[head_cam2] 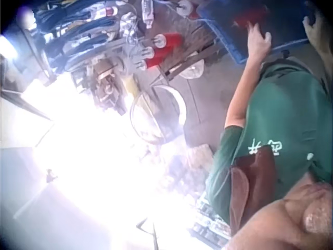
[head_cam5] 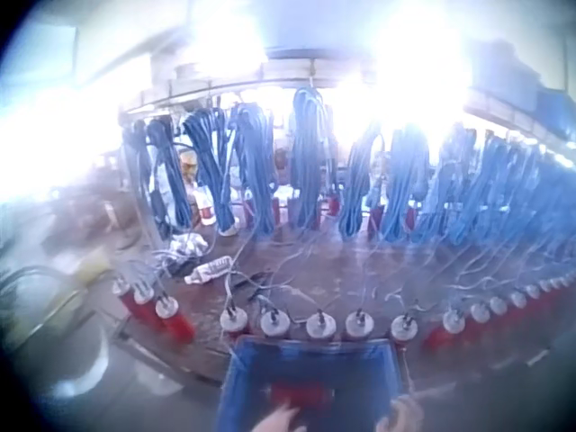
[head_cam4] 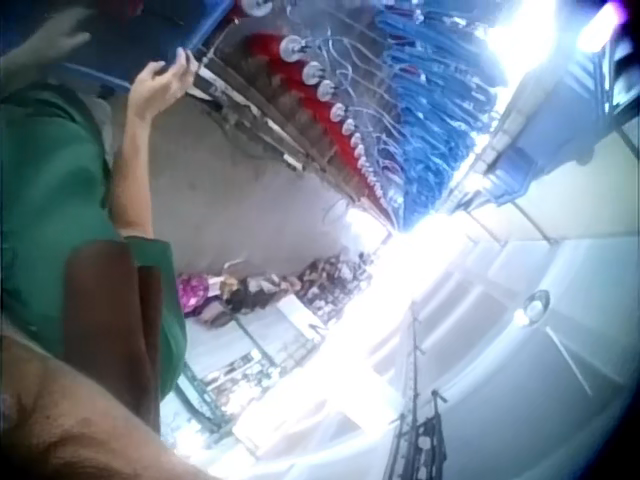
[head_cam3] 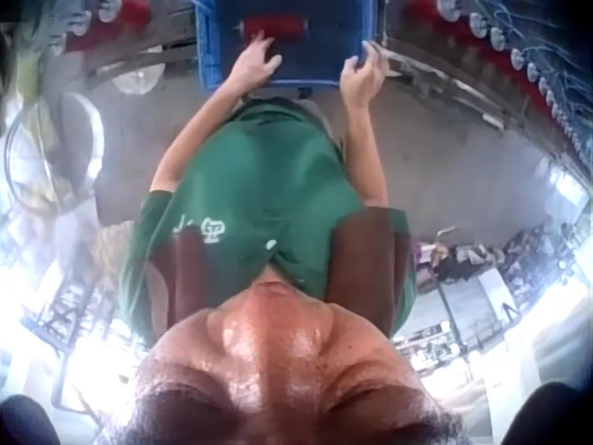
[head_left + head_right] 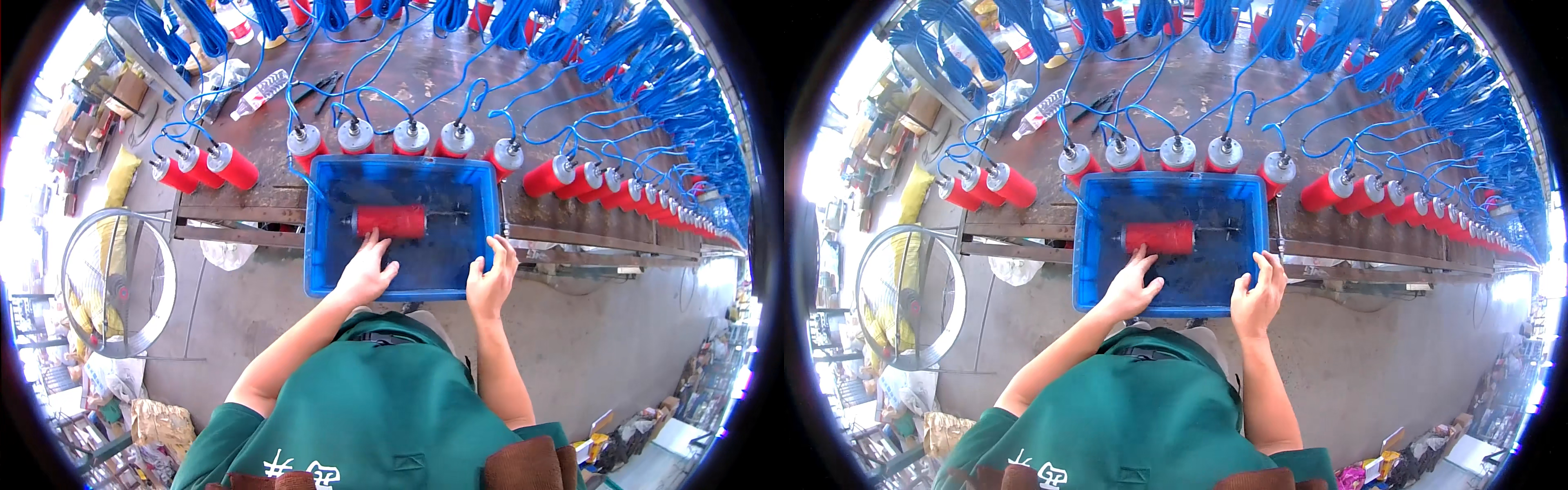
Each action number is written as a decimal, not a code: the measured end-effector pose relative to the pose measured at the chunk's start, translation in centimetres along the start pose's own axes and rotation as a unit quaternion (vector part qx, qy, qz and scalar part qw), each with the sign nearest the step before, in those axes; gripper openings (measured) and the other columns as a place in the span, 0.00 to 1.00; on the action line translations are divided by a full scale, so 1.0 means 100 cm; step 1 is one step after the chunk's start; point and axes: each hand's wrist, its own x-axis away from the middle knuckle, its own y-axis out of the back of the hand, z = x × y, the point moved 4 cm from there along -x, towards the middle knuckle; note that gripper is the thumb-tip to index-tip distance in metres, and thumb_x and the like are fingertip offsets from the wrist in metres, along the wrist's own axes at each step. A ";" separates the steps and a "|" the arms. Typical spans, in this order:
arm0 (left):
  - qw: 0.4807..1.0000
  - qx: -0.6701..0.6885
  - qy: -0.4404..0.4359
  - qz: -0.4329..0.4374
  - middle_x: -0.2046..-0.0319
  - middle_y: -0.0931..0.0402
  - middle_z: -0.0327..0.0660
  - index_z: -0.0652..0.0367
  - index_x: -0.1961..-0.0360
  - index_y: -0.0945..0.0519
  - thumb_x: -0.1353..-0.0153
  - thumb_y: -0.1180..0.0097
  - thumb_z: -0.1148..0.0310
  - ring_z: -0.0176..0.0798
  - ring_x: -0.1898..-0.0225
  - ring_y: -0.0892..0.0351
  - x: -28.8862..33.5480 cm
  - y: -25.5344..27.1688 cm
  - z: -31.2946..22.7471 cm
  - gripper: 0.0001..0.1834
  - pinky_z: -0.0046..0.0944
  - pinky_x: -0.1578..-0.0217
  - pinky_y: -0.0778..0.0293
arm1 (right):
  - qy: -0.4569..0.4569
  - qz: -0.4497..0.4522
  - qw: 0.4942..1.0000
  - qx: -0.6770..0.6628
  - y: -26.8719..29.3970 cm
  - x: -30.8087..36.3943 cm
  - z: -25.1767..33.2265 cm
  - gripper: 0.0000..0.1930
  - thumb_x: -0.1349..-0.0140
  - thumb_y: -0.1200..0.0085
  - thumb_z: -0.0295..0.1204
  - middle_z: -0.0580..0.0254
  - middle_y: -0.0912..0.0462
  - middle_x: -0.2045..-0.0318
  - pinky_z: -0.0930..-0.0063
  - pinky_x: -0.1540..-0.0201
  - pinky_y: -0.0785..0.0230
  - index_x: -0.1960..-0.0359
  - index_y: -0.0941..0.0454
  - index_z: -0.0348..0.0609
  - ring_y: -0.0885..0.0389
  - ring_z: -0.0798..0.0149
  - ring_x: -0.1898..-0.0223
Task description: The person picks up red cylinders from a workbench, inserts a metal rod tool into each one, and dips them into a blue bin filled with liquid. They rotate the cylinders in the liquid before removing them and placing them back in line on the table.
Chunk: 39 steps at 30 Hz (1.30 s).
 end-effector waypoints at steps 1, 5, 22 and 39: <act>1.000 -0.001 -0.004 0.002 0.21 0.47 0.74 0.70 0.27 0.29 0.29 0.38 0.57 0.67 0.17 0.49 0.000 -0.001 0.000 0.37 0.52 0.20 0.47 | 0.017 0.002 1.000 0.020 0.000 0.000 0.001 0.24 0.41 0.40 0.19 0.50 0.20 0.37 0.50 0.29 0.35 0.40 0.21 0.40 0.25 0.42 0.34; 1.000 -0.012 0.000 0.010 0.21 0.47 0.72 0.71 0.27 0.29 0.29 0.39 0.56 0.68 0.18 0.48 -0.002 -0.001 0.000 0.37 0.52 0.19 0.46 | 0.010 0.012 0.999 0.028 -0.001 0.000 0.000 0.24 0.41 0.40 0.19 0.50 0.21 0.37 0.50 0.29 0.34 0.40 0.21 0.41 0.25 0.42 0.35; 0.999 -0.045 -0.009 0.013 0.20 0.49 0.71 0.69 0.27 0.29 0.29 0.39 0.54 0.66 0.17 0.49 0.002 0.000 -0.007 0.37 0.51 0.20 0.45 | 0.008 0.009 0.998 0.057 -0.003 -0.001 0.003 0.22 0.41 0.39 0.19 0.50 0.20 0.38 0.50 0.30 0.34 0.43 0.20 0.41 0.25 0.43 0.35; 0.943 -0.318 -0.093 -0.001 0.31 0.27 0.62 0.67 0.31 0.25 0.32 0.37 0.51 0.64 0.28 0.30 -0.021 -0.005 -0.042 0.37 0.58 0.27 0.33 | 0.011 0.019 0.997 0.069 -0.004 -0.002 0.006 0.21 0.41 0.40 0.21 0.52 0.21 0.38 0.52 0.30 0.33 0.45 0.18 0.40 0.25 0.43 0.36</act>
